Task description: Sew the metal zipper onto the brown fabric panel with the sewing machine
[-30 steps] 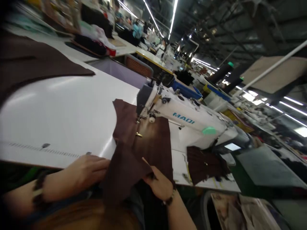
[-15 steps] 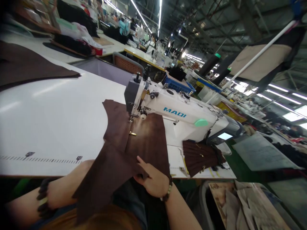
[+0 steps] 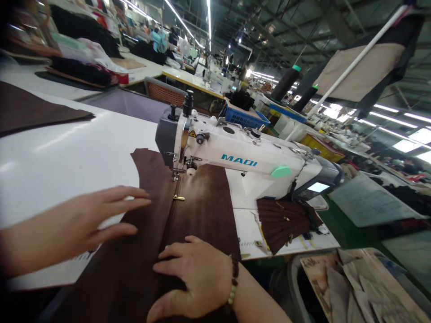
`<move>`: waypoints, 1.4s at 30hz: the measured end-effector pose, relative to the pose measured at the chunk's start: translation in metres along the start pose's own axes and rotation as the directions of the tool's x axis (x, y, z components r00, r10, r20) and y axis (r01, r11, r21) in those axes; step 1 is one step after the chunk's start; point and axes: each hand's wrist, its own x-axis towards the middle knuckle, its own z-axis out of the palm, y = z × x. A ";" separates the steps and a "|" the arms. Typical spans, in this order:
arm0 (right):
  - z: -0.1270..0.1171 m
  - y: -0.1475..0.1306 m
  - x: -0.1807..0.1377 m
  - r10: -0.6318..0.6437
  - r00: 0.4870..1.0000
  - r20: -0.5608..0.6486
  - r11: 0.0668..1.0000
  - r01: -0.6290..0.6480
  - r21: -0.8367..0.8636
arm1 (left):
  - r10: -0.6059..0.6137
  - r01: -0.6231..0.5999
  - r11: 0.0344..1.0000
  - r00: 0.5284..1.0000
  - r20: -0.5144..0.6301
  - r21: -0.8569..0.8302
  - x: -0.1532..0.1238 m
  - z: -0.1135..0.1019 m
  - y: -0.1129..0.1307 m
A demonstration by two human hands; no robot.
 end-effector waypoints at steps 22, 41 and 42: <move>0.010 0.046 0.071 0.255 0.872 -0.419 0.749 -0.452 -0.484 | -0.017 -0.020 0.983 0.980 0.196 0.183 0.000 0.082 0.046; 0.011 0.049 0.082 0.282 0.850 -0.445 0.747 -0.486 -0.454 | 0.045 -0.051 0.997 0.992 0.120 0.052 -0.005 0.091 0.029; 0.010 0.049 0.083 0.285 0.847 -0.448 0.747 -0.489 -0.450 | 0.044 -0.050 0.998 0.992 0.116 0.043 -0.005 0.093 0.026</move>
